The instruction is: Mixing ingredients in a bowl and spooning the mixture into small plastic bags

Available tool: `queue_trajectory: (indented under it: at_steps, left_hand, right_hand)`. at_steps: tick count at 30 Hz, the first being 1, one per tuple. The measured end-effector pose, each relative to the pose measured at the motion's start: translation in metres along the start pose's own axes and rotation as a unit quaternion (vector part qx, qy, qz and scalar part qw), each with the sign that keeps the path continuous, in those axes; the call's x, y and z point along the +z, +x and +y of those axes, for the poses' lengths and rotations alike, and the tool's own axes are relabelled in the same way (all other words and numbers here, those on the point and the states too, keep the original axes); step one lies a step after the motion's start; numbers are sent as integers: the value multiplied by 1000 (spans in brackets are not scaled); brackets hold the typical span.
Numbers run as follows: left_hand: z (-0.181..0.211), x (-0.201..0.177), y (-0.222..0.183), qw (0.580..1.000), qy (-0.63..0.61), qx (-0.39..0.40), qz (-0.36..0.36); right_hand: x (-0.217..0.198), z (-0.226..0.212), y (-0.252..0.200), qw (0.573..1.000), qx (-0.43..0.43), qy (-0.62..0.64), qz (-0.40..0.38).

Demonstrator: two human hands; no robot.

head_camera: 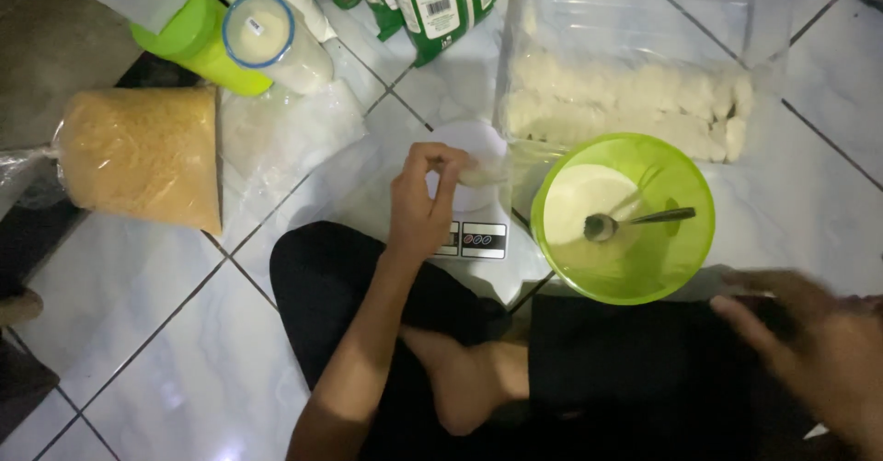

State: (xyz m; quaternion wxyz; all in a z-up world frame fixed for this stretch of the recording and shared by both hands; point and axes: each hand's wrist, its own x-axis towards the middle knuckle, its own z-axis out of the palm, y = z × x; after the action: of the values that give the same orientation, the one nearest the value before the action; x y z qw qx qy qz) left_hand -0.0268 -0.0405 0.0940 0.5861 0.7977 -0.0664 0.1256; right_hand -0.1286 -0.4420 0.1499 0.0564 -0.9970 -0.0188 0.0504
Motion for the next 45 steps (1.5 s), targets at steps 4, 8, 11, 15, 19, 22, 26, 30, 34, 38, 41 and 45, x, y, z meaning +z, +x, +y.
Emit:
queue_trajectory:
  at_steps: [4, 8, 11, 15, 19, 22, 26, 30, 34, 38, 41, 45]
  left_hand:
    - [45, 6, 2, 1000, 7, -8, -16]
    - [68, 20, 6, 993, 12, 76, -85]
    - [87, 31, 10, 986, -16, 97, -134]
    - [102, 40, 8, 983, -112, -4, -144]
    - [85, 53, 5, 949, -255, -120, -139]
    - [71, 64, 1, 909, -383, -90, -138]
    - [72, 57, 5, 944, -239, -191, -126]
    - [66, 49, 6, 987, -65, -81, -121]
    - [63, 44, 7, 989, 13, -30, -141]
    - [65, 43, 8, 987, 29, -36, -152]
    - [65, 41, 8, 985, 22, -43, -163]
    - [62, 39, 8, 985, 33, -34, -167]
  right_hand:
    - [-84, -78, 38, 968, -112, 209, 78]
    - [-102, -127, 76, 917, -225, 320, 81]
    - [-97, -141, 100, 907, -291, 291, 85]
    - [-101, -147, 106, 887, -315, 326, 89]
    - [-100, -144, 103, 885, -297, 348, 84]
    - [-93, -139, 100, 878, -247, 401, 86]
    - [-77, -125, 103, 873, -230, 422, 90]
    - [-49, -107, 109, 883, -210, 415, 65]
    - [-32, -102, 116, 887, -217, 403, 65]
    - [-26, -99, 119, 890, -217, 396, 62]
    - [-26, -100, 119, 891, -225, 390, 58]
    - [-23, -100, 123, 891, -223, 392, 45]
